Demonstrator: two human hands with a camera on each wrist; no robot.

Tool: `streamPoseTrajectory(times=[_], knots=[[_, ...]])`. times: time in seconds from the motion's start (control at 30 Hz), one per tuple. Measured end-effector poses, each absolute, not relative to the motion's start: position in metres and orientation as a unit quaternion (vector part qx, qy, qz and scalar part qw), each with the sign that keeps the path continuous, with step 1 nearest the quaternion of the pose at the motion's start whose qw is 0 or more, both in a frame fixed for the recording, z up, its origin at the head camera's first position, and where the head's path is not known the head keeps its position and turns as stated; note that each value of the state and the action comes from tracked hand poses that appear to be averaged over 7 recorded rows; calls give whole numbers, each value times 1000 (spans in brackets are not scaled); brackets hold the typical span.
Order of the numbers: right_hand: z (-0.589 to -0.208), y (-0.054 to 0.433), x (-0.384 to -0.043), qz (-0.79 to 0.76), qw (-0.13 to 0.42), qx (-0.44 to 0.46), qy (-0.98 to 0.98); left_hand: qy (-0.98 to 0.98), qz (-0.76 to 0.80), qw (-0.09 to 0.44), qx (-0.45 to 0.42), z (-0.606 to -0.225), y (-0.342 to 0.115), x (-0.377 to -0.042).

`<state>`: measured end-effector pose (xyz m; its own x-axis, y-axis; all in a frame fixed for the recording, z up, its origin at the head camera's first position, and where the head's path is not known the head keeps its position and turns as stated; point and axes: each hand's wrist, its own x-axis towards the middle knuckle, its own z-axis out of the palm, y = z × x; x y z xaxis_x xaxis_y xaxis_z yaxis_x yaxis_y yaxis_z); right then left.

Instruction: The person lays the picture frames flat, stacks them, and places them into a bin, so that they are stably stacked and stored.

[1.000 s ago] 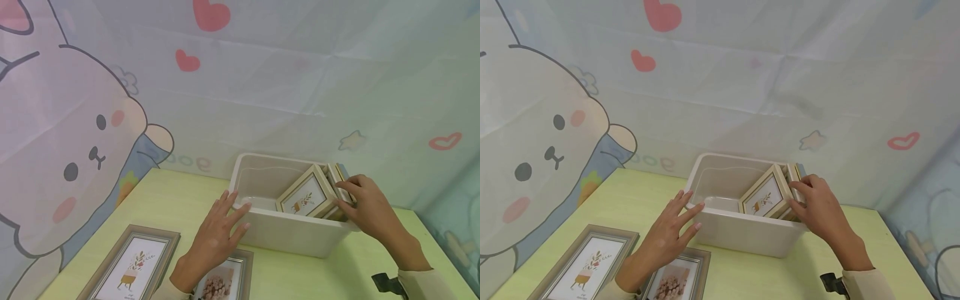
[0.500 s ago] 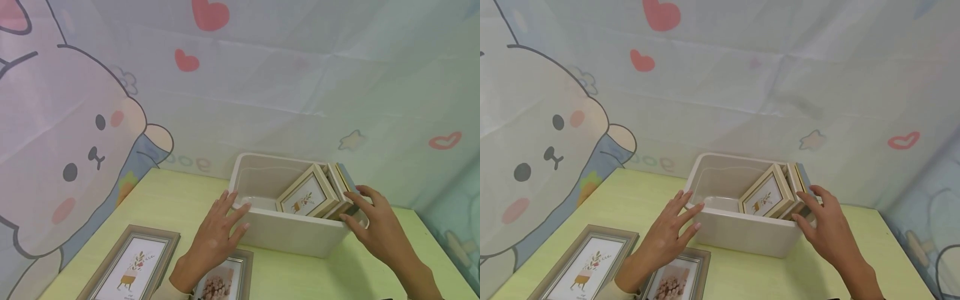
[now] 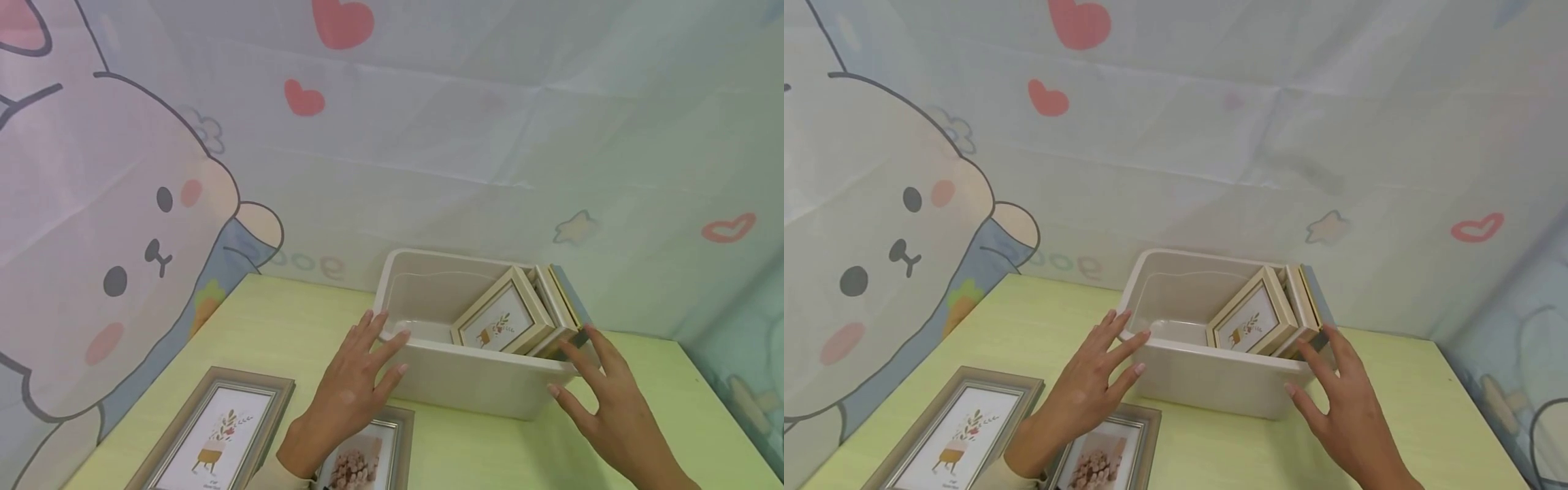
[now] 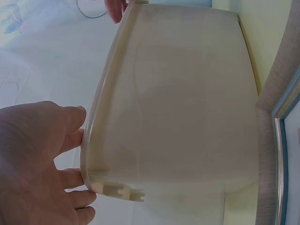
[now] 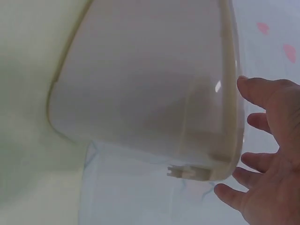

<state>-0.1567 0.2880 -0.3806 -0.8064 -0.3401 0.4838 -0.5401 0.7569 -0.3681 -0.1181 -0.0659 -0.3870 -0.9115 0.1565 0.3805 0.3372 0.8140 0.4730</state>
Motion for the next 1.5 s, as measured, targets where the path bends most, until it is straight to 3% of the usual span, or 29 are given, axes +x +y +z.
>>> streamPoseTrajectory(times=[0.13,0.6,1.5], knots=[[-390,287,-153,261,193,225,-919,-938,-273,166,-134,-385,-65,-119],[-407,277,-156,322,262,200,-888,-938,-267,170,-139,-381,-64,-121],[-409,273,-157,349,269,194,-877,-940,-272,157,-132,-385,-66,-117]])
